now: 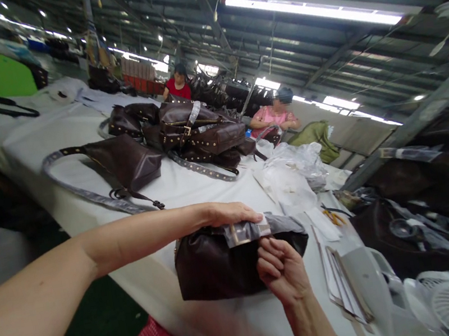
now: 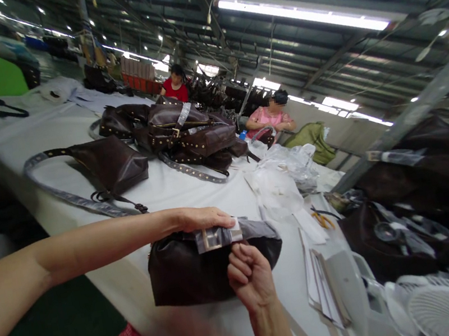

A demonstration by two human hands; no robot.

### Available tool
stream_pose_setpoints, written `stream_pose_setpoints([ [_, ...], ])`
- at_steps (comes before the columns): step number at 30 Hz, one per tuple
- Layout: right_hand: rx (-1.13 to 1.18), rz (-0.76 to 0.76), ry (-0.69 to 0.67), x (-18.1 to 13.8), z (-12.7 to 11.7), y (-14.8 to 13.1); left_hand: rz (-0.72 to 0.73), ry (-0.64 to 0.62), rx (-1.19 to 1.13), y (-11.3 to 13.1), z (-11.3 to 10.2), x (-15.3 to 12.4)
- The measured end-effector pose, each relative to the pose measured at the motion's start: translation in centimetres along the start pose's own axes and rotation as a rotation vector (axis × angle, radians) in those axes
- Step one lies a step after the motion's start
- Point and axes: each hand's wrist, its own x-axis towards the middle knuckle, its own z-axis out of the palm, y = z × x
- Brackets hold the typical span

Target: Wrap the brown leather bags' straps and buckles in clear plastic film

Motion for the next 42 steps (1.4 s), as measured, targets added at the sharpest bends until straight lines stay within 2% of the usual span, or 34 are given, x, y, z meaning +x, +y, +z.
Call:
stream_pose_setpoints([
  [3, 0.063, 0.008, -0.096, 0.8, -0.3, -0.1, 0.011, -0.036, 0.098, 0.1, -0.4, 0.3],
  [8, 0.158, 0.074, -0.138, 1.8, 0.5, -0.8, -0.059, 0.060, 0.392, 1.7, -1.6, 0.2],
  [11, 0.094, 0.140, -0.112, 1.7, 0.7, -1.5, -0.060, 0.092, 0.685, 3.2, -2.1, -1.5],
  [14, -0.088, 0.114, -0.026, 1.4, 0.5, -1.7, -0.050, 0.132, 0.901, 4.0, -1.5, -4.1],
  [16, -0.296, 0.076, 0.032, 0.9, 0.2, -1.8, -0.047, 0.194, 0.984, 3.9, -0.6, -5.3],
  [18, -0.624, -0.001, 0.092, 0.2, 0.0, -2.4, -0.061, 0.272, 1.022, 3.5, 0.3, -5.7],
  [20, -1.054, -0.220, 0.170, -0.4, -0.3, -4.0, -0.083, 0.339, 1.019, 3.2, 0.9, -5.5],
  [22, -1.501, -0.552, 0.193, -0.5, -0.3, -6.3, -0.086, 0.340, 1.005, 3.1, 1.0, -4.9],
  [23, -1.709, -0.690, 0.141, -0.2, -0.3, -7.6, -0.074, 0.325, 1.002, 3.1, 1.0, -4.6],
  [24, -1.895, -0.757, 0.049, 0.3, -0.1, -8.7, -0.056, 0.305, 1.001, 3.1, 0.9, -4.4],
  [26, -2.197, -0.694, -0.149, 1.7, 0.3, -10.2, -0.008, 0.272, 0.997, 3.0, 0.6, -4.1],
  [28, -2.371, -0.499, -0.281, 3.3, 0.9, -10.6, 0.047, 0.267, 0.980, 2.6, 0.2, -4.1],
  [31, -2.421, -0.298, -0.405, 5.5, 1.5, -9.8, 0.101, 0.259, 0.927, 1.8, -0.5, -4.3],
  [35, -2.377, -0.353, -0.438, 6.2, 1.3, -8.9, 0.091, 0.233, 0.935, 1.6, -0.7, -4.7],
  [38, -2.301, -0.477, -0.336, 4.9, -0.1, -10.2, 0.081, 0.306, 0.983, 1.8, -0.4, -6.4],
  [40, -2.178, -0.562, -0.198, 3.5, -2.1, -11.7, 0.087, 0.442, 0.951, 1.6, -0.1, -8.4],
  [42, -2.001, -0.541, -0.021, 2.0, -4.9, -12.9, 0.075, 0.601, 0.881, 0.6, 0.4, -10.9],
])
